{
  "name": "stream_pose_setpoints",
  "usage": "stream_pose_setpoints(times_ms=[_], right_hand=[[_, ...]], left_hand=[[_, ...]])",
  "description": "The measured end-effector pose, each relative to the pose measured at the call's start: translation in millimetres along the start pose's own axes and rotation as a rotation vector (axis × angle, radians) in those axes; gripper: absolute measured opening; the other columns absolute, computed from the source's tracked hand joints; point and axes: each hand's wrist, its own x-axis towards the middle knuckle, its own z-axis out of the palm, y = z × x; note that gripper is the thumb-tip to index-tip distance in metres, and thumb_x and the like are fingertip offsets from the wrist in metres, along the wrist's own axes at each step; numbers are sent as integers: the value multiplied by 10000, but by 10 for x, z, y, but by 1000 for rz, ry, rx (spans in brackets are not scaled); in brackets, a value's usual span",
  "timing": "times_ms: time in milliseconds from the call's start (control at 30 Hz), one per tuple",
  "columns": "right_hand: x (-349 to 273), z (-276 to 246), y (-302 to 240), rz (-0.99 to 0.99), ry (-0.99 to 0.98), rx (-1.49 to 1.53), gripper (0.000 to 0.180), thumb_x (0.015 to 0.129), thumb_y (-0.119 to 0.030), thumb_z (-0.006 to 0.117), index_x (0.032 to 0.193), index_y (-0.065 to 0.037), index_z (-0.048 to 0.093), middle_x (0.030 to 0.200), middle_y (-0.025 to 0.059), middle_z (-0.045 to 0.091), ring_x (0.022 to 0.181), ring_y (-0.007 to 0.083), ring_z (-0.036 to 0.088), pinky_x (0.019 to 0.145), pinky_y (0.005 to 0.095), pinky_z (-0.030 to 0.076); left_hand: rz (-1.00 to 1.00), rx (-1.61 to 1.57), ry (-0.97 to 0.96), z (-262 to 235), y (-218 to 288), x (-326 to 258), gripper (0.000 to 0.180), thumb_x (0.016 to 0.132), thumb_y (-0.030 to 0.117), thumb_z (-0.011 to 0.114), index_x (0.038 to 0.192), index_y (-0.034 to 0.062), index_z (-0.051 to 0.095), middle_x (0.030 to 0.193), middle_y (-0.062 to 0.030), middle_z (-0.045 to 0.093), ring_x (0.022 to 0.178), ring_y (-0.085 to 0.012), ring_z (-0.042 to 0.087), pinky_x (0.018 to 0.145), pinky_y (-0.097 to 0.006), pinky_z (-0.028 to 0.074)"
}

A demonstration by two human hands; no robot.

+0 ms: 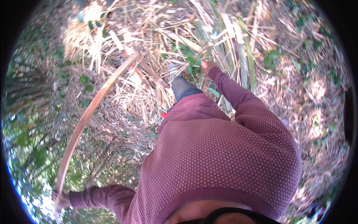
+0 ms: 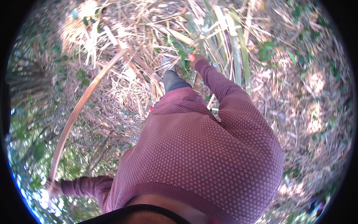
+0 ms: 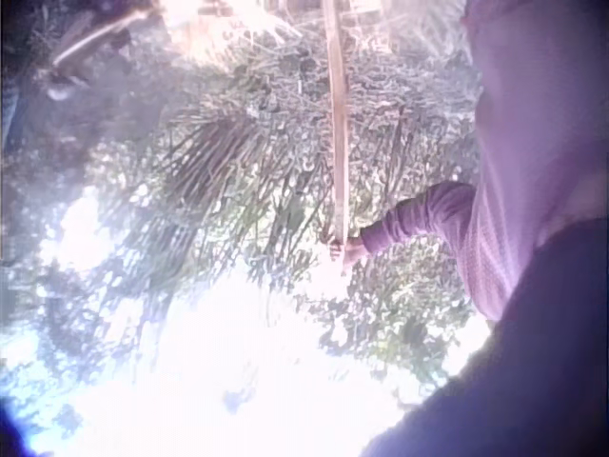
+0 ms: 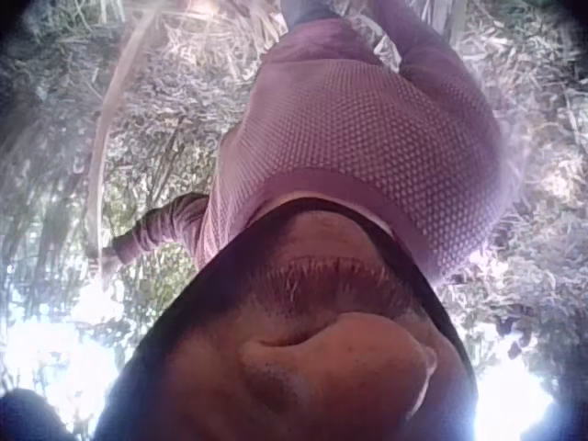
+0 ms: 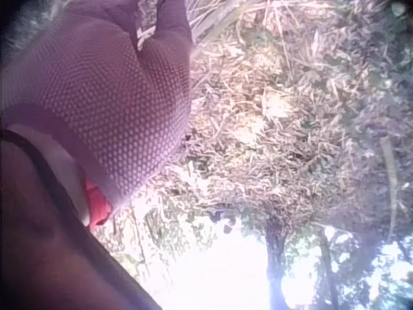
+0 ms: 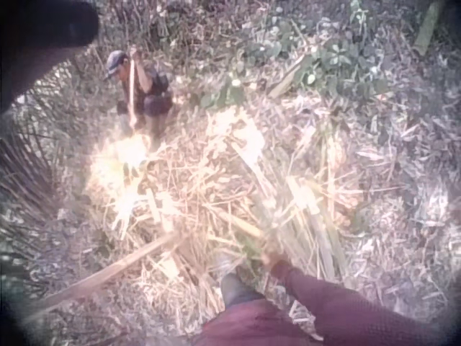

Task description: The person uses a machete to repeatedly strike and split a long bamboo stalk held in their left hand. They work through the length of the stalk, separating it into smaller strips and pieces on the forest floor.

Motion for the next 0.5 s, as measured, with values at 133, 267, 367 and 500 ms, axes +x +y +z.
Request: stream_pose_setpoints(times_ms=[133, 267, 367, 500], right_hand=[[-440, 666, 717, 314, -94, 187, 407, 612, -324, 661, 926, -72, 598, 723, 161, 624, 737, 286, 627, 660, 388, 482], [-761, 930, 1052, 476, -587, 198, 500, 648, -288, 645, 1076, -60, 520, 862, 169, 615, 821, 277, 609, 716, 366, 472], [-1181, 918, 1038, 307, -697, -64, 469, 683, -209, 616, 1108, -75, 471, 775, 153, 610, 712, 258, 614, 618, 384, 473], [-1695, 1968, 2194, 503, -777, 277, 358, 714, -151, 581, 1055, -111, 480, 708, 149, 592, 575, 254, 587, 491, 395, 440]], left_hand=[[-40, 36, -74, 333, -257, -275, 725, 746, 756, 187, 707, 53, 364, 566, -40, 341, 459, -167, 342, 426, -318, 344], [-137, -40, -191, 854, -658, -443, 733, 752, 753, 184, 725, 49, 385, 593, -47, 372, 476, -170, 368, 436, -323, 366], [-243, -119, -297, 1338, -937, -640, 740, 757, 751, 181, 739, 45, 402, 613, -52, 395, 489, -172, 387, 444, -328, 382], [-547, -384, -424, 2297, -1775, -1136, 742, 734, 769, 229, 752, 56, 432, 611, -56, 425, 485, -167, 401, 440, -314, 396]])
